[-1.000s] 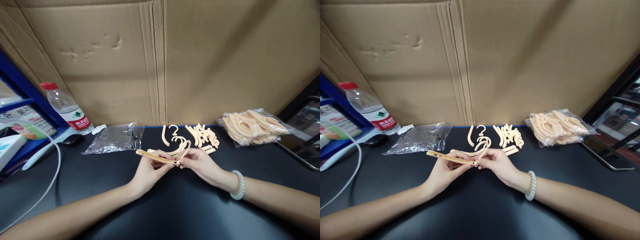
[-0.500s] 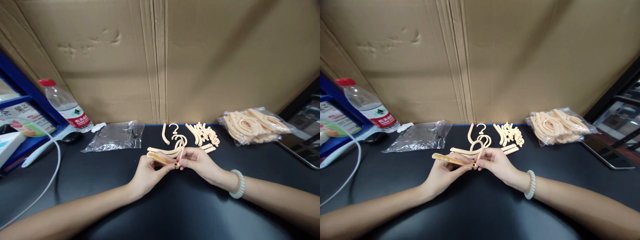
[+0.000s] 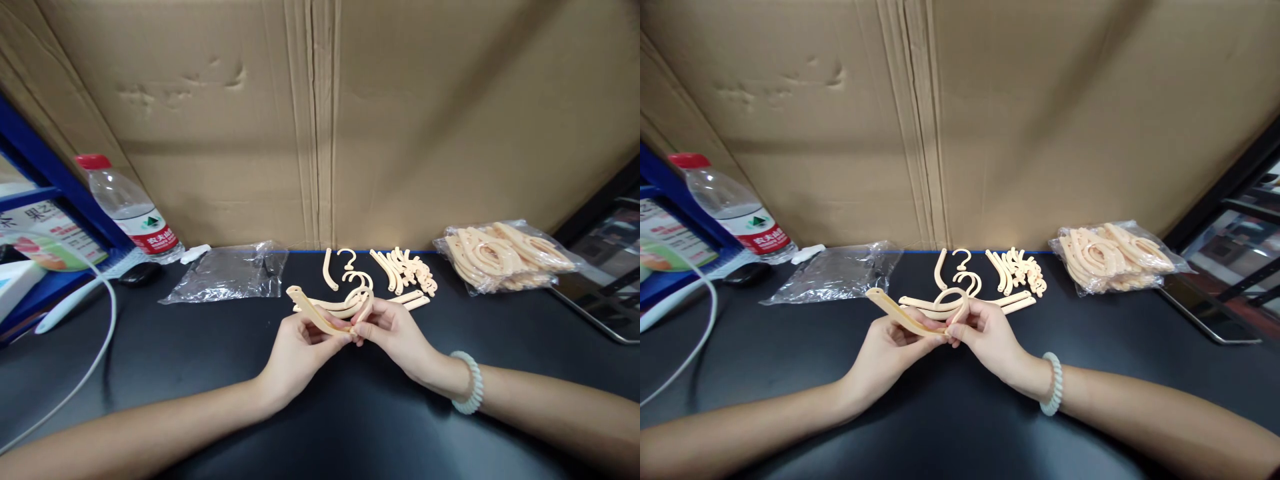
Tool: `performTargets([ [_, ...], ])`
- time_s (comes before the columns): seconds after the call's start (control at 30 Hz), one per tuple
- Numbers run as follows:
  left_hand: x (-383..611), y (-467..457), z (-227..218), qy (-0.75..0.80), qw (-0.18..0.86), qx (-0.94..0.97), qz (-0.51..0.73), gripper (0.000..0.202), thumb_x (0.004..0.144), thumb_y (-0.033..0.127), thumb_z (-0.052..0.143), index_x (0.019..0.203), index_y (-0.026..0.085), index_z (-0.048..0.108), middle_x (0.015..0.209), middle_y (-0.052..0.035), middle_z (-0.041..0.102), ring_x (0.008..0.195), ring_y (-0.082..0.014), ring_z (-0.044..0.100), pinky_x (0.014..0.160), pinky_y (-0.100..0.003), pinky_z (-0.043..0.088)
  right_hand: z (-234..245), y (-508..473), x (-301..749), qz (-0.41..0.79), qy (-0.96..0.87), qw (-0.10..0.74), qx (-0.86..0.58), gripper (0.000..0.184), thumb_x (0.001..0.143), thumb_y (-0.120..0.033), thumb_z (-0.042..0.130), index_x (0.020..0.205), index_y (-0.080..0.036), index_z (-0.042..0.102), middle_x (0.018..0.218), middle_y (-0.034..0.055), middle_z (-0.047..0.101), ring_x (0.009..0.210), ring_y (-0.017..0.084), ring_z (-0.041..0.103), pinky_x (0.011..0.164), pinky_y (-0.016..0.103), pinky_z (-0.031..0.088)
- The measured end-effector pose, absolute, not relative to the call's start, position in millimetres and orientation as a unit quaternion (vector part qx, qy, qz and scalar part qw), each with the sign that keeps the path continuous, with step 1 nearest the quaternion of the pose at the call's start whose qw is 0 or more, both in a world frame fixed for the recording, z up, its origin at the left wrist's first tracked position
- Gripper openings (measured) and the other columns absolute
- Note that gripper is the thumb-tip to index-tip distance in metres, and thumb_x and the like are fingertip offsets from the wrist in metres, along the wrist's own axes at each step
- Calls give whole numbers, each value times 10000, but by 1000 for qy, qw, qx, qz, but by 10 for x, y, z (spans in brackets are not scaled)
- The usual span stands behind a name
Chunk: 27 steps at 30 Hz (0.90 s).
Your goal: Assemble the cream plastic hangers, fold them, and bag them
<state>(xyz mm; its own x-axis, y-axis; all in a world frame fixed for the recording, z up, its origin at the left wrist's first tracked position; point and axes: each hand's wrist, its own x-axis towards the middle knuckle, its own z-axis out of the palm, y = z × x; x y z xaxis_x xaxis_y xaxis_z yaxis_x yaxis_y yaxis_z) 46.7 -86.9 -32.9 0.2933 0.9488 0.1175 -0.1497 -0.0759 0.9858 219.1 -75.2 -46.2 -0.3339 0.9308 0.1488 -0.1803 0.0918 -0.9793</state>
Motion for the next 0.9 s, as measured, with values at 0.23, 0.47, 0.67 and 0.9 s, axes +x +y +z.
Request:
performTargets([
  [0.23,459,-843,-302,338,622,525,473,198,719,216,790,787,152,615,755,-17,720,738,-170,696,760,-294,565,-413,-810,2206,576,-574,493,-309,190,796,-353,730,765,-191,635,738,2,592,663,126,524,616,255,453],
  [0.47,443,-838,-295,363,620,527,454,245,732,247,772,780,159,548,727,-14,689,724,-152,655,751,-285,521,-406,-829,2236,544,-601,478,-337,237,827,-413,683,767,-188,641,699,15,600,589,126,541,528,255,469],
  [0.67,442,-808,-332,369,624,542,426,277,706,225,773,806,171,521,740,14,645,714,-138,633,727,-274,503,-410,-813,2232,534,-619,469,-334,176,829,-376,687,835,-201,666,821,38,644,660,140,585,525,244,493],
  [0.9,445,-786,-325,362,631,544,417,253,736,241,774,789,154,542,762,-7,667,750,-139,650,761,-272,511,-406,-793,2263,512,-605,499,-352,224,787,-371,731,782,-200,587,677,0,617,604,144,600,534,263,500],
])
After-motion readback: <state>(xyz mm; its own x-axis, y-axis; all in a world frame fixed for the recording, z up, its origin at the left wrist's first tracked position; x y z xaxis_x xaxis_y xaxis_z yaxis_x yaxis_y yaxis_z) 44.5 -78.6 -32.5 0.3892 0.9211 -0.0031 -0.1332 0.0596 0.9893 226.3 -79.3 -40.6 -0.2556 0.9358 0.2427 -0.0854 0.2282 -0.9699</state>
